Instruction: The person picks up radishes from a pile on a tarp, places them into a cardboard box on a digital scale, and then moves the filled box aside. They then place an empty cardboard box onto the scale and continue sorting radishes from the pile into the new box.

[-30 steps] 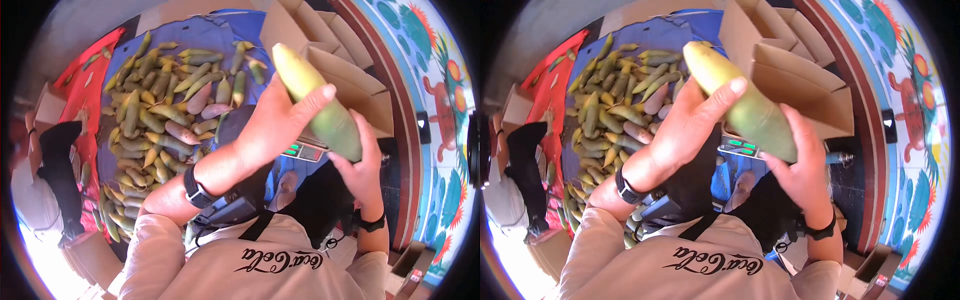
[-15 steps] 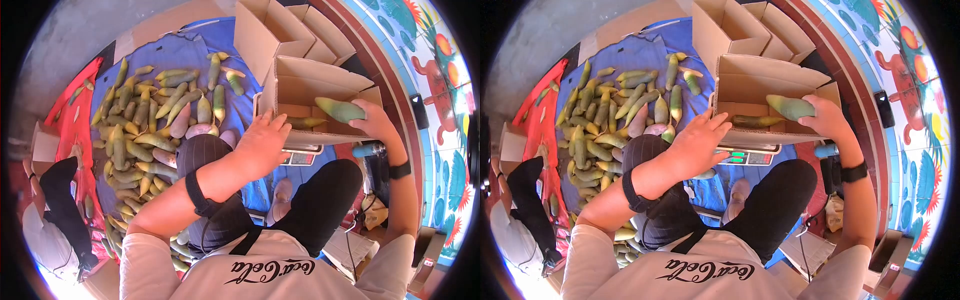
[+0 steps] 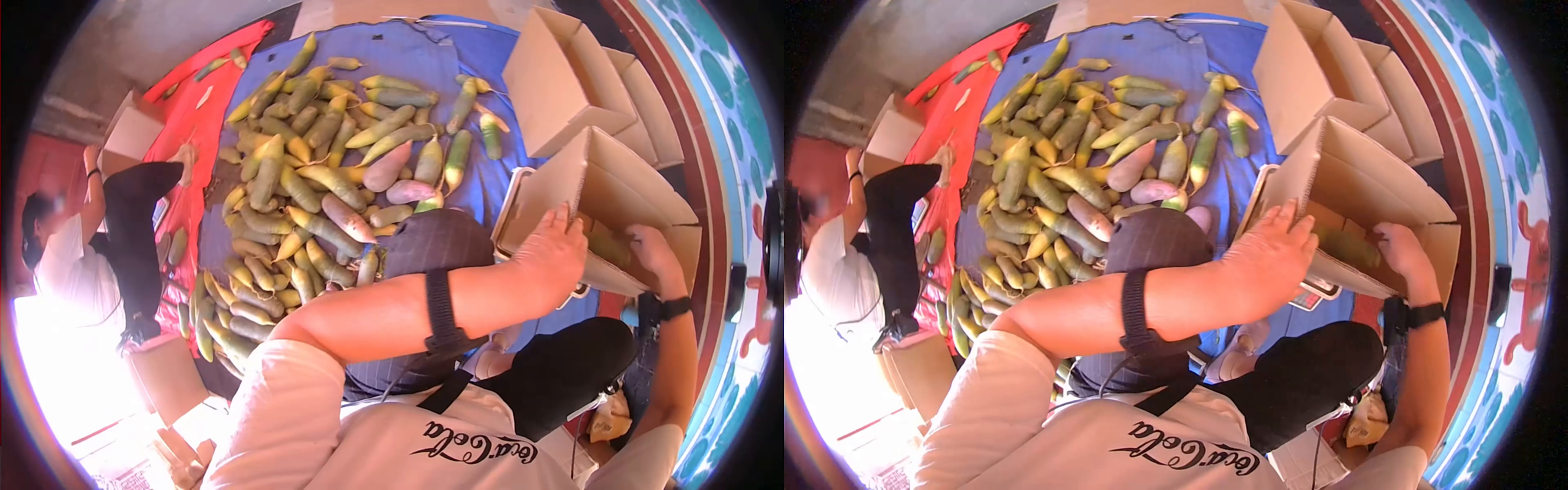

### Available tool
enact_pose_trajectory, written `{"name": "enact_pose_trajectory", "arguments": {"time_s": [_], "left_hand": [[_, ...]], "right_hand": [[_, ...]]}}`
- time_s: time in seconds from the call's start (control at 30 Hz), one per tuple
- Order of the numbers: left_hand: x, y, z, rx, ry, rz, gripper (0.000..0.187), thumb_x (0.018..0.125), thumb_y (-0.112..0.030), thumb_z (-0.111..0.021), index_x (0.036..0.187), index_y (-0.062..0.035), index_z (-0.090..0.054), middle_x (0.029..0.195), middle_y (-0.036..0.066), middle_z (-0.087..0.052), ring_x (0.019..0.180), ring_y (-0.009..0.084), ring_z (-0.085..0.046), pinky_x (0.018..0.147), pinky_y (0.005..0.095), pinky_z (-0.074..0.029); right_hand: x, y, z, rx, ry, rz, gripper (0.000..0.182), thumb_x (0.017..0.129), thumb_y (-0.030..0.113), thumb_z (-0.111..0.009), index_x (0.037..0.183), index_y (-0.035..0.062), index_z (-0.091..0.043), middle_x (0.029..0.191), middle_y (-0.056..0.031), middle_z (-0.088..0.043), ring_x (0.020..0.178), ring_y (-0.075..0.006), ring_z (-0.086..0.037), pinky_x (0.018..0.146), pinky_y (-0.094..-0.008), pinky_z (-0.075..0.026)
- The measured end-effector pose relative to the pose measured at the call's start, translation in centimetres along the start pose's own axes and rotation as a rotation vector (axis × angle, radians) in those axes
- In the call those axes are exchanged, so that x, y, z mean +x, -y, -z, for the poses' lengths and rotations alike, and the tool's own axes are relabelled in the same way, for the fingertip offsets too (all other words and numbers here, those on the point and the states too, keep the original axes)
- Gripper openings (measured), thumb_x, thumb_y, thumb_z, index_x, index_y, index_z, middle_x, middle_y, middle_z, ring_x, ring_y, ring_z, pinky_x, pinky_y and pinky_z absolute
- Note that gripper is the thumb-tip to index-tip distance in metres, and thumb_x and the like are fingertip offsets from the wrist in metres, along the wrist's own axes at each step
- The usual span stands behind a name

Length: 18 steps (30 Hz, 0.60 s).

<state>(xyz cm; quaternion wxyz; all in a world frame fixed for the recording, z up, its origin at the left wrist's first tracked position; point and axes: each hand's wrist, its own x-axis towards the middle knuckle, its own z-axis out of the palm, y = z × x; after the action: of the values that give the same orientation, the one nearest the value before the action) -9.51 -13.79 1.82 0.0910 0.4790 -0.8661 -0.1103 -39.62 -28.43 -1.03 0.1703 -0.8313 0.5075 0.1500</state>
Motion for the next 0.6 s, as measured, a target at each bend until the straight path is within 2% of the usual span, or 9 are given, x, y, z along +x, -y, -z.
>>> {"name": "enact_pose_trajectory", "arguments": {"time_s": [0.03, 0.1, 0.17, 0.2, 0.27, 0.4, 0.5, 0.6], "left_hand": [[0.0, 0.0, -0.2, -0.034, -0.019, 0.000, 0.061, 0.079, -0.034, -0.062, 0.123, 0.0063, -0.048, 0.133, 0.023, -0.042, 0.126, 0.0429, -0.034, 0.106, 0.0469, -0.027], [0.4, -0.2, -0.5, -0.024, 0.013, 0.011, 0.062, 0.079, -0.034, -0.062, 0.123, 0.0068, -0.048, 0.133, 0.023, -0.042, 0.127, 0.0433, -0.034, 0.106, 0.0469, -0.027], [0.3, -0.2, -0.1, -0.105, 0.034, 0.014, 0.061, 0.079, -0.036, -0.062, 0.119, 0.0082, -0.051, 0.130, 0.024, -0.044, 0.127, 0.0441, -0.033, 0.106, 0.0466, -0.027], [0.3, -0.2, 0.2, -0.102, 0.030, 0.027, 0.061, 0.079, -0.036, -0.062, 0.119, 0.0082, -0.051, 0.130, 0.024, -0.044, 0.127, 0.0441, -0.033, 0.106, 0.0466, -0.027], [0.5, -0.2, 0.6, -0.105, 0.135, 0.015, 0.059, 0.078, -0.037, -0.063, 0.115, 0.0083, -0.054, 0.125, 0.023, -0.048, 0.127, 0.0442, -0.033, 0.106, 0.0464, -0.027], [0.7, 0.0, 0.1, -0.191, 0.108, 0.023, 0.056, 0.078, -0.036, -0.064, 0.112, 0.0080, -0.057, 0.119, 0.021, -0.050, 0.127, 0.0434, -0.032, 0.106, 0.0464, -0.027], [0.9, -0.1, -0.4, -0.182, 0.003, 0.058, 0.054, 0.077, -0.035, -0.064, 0.110, 0.0078, -0.058, 0.117, 0.021, -0.051, 0.127, 0.0424, -0.032, 0.105, 0.0460, -0.029], [0.8, -0.1, 0.2, -0.261, 0.013, 0.084, 0.050, 0.078, -0.035, -0.064, 0.108, 0.0056, -0.059, 0.116, 0.018, -0.052, 0.125, 0.0403, -0.035, 0.103, 0.0454, -0.031]], "right_hand": [[-0.6, 0.6, 0.8, 0.052, -0.044, 0.056, 0.026, 0.081, 0.006, -0.057, 0.106, -0.0005, -0.059, 0.097, -0.0210, -0.062, 0.091, -0.0339, -0.061, 0.078, -0.0379, -0.048], [-2.3, 2.7, 3.1, 0.340, -0.019, -0.177, 0.023, 0.083, 0.007, -0.056, 0.104, -0.0016, -0.058, 0.091, -0.0186, -0.062, 0.079, -0.0304, -0.061, 0.072, -0.0354, -0.049], [-3.1, 0.8, 2.6, 0.303, -0.188, -0.049, 0.021, 0.084, 0.008, -0.055, 0.103, -0.0019, -0.058, 0.087, -0.0160, -0.060, 0.076, -0.0271, -0.059, 0.071, -0.0323, -0.047], [-4.1, 1.7, 2.7, 0.299, -0.186, -0.036, 0.021, 0.084, 0.008, -0.055, 0.103, -0.0019, -0.058, 0.087, -0.0160, -0.060, 0.076, -0.0271, -0.059, 0.071, -0.0323, -0.047], [-6.7, 5.3, 3.6, 0.233, -0.365, 0.016, 0.019, 0.086, 0.006, -0.053, 0.102, -0.0017, -0.058, 0.089, -0.0158, -0.059, 0.080, -0.0276, -0.059, 0.074, -0.0328, -0.046], [-10.5, 10.9, 3.3, 0.154, -0.463, 0.037, 0.018, 0.086, 0.004, -0.051, 0.103, -0.0015, -0.057, 0.093, -0.0161, -0.057, 0.086, -0.0292, -0.058, 0.079, -0.0336, -0.045], [-12.8, 11.9, 1.8, 0.078, -0.594, 0.017, 0.022, 0.086, 0.001, -0.051, 0.108, -0.0009, -0.055, 0.103, -0.0186, -0.055, 0.096, -0.0345, -0.055, 0.086, -0.0356, -0.043], [-14.5, 12.1, 0.6, -0.012, -0.705, 0.001, 0.024, 0.087, 0.002, -0.049, 0.111, -0.0010, -0.055, 0.106, -0.0180, -0.055, 0.099, -0.0342, -0.054, 0.089, -0.0369, -0.042]]}}
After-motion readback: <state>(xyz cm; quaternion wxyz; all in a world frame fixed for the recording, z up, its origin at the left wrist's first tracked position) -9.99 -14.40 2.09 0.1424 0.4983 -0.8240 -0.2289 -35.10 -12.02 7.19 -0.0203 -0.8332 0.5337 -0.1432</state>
